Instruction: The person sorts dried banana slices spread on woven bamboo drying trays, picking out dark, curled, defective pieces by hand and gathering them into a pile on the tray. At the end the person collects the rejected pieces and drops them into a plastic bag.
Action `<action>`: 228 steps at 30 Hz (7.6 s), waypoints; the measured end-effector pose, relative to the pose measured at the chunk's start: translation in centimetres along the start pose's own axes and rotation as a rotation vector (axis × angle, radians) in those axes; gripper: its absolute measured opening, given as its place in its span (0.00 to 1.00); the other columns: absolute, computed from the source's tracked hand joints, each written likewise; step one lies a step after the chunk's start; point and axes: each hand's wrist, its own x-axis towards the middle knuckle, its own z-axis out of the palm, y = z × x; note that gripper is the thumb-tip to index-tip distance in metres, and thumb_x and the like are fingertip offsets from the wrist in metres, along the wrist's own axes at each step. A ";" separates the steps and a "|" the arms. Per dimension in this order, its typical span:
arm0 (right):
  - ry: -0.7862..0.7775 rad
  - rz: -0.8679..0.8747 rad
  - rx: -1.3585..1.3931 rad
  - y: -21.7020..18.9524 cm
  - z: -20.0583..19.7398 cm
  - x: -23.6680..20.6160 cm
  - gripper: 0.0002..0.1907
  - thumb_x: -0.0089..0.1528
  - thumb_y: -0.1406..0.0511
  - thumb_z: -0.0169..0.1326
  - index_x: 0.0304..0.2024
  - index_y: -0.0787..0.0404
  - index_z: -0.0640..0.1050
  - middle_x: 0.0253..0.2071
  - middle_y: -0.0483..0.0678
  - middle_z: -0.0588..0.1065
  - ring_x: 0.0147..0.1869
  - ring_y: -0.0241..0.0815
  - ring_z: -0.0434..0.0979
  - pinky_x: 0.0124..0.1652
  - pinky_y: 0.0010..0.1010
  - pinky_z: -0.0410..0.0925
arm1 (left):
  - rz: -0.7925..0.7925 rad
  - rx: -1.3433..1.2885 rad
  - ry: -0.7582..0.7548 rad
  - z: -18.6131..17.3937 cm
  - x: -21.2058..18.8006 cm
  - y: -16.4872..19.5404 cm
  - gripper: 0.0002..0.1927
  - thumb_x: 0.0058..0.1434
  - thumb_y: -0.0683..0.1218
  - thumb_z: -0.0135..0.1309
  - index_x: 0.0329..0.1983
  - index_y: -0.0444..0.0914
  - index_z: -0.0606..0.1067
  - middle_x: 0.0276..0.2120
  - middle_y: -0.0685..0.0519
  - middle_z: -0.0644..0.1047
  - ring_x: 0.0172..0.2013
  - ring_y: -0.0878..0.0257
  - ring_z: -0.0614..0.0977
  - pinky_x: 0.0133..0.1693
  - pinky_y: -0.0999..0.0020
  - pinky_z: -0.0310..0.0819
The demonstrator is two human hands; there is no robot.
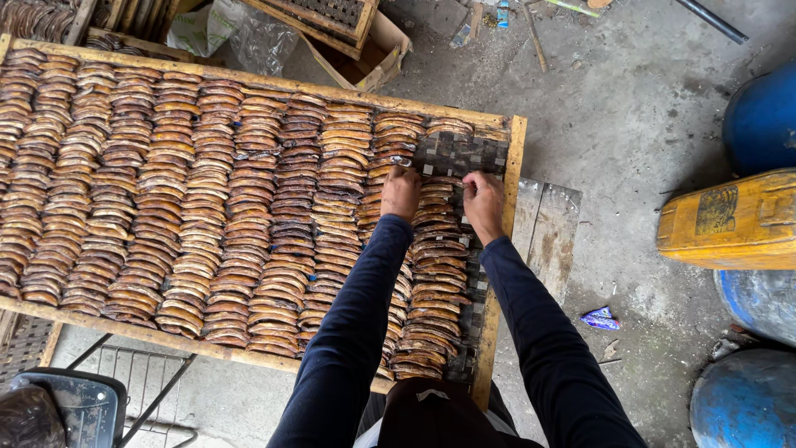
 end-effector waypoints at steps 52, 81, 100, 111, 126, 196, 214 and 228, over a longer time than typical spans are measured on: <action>-1.129 -0.644 0.484 -63.7 29.7 -36.6 0.09 0.64 0.69 0.53 0.47 0.61 0.77 0.42 0.53 0.77 0.44 0.49 0.81 0.44 0.37 0.74 | -1.148 -0.420 0.661 -48.9 -68.8 -46.9 0.16 0.61 0.47 0.61 0.52 0.41 0.77 0.53 0.46 0.70 0.44 0.56 0.84 0.43 0.63 0.81; -1.154 -0.463 0.462 -80.5 52.1 -25.7 0.11 0.66 0.66 0.52 0.50 0.62 0.78 0.47 0.52 0.80 0.49 0.50 0.82 0.46 0.36 0.73 | -1.228 -0.761 1.048 -74.6 -40.9 -84.8 0.15 0.65 0.46 0.59 0.52 0.35 0.76 0.36 0.53 0.78 0.28 0.67 0.74 0.30 0.71 0.69; -0.931 -0.464 0.426 -99.8 68.9 -18.8 0.08 0.67 0.66 0.51 0.47 0.61 0.78 0.44 0.52 0.80 0.47 0.52 0.80 0.44 0.39 0.73 | -1.460 -0.269 0.604 -85.9 -26.5 -108.6 0.32 0.61 0.62 0.56 0.50 0.29 0.82 0.40 0.36 0.83 0.42 0.47 0.84 0.50 0.56 0.77; -1.079 -0.536 0.446 -107.4 77.3 -18.5 0.09 0.65 0.68 0.51 0.48 0.61 0.78 0.45 0.52 0.79 0.47 0.53 0.81 0.45 0.39 0.73 | -1.390 -1.234 0.898 -88.4 -24.2 -112.1 0.35 0.55 0.56 0.68 0.59 0.33 0.70 0.43 0.50 0.81 0.39 0.60 0.83 0.43 0.63 0.79; -1.118 0.787 0.959 -108.4 87.2 -20.1 0.25 0.66 0.57 0.53 0.63 0.59 0.68 0.49 0.51 0.76 0.51 0.46 0.79 0.50 0.40 0.76 | -0.995 -1.315 1.080 -92.3 -23.2 -113.6 0.33 0.61 0.37 0.59 0.66 0.37 0.57 0.46 0.45 0.80 0.45 0.59 0.83 0.49 0.65 0.80; -1.413 1.485 1.234 -114.2 98.5 -25.5 0.02 0.66 0.68 0.55 0.41 0.55 0.77 0.42 0.44 0.78 0.50 0.46 0.76 0.61 0.66 0.64 | -1.195 -1.061 0.892 -106.9 -45.8 -116.8 0.21 0.50 0.43 0.67 0.47 0.37 0.75 0.36 0.57 0.82 0.36 0.66 0.83 0.38 0.70 0.77; -1.561 1.271 1.190 -114.8 96.8 -22.0 0.18 0.67 0.68 0.44 0.60 0.59 0.71 0.55 0.56 0.76 0.55 0.47 0.81 0.51 0.41 0.76 | -1.906 -0.889 0.829 -98.7 -41.4 -120.2 0.22 0.57 0.54 0.64 0.37 0.29 0.77 0.20 0.53 0.74 0.16 0.63 0.69 0.18 0.64 0.59; -1.283 0.481 0.660 -114.6 112.0 -8.5 0.10 0.66 0.69 0.54 0.50 0.57 0.75 0.41 0.44 0.78 0.40 0.34 0.76 0.36 0.26 0.71 | -1.419 0.432 0.709 -98.1 -32.5 -122.5 0.31 0.60 0.50 0.65 0.65 0.38 0.71 0.65 0.37 0.68 0.64 0.42 0.70 0.68 0.51 0.64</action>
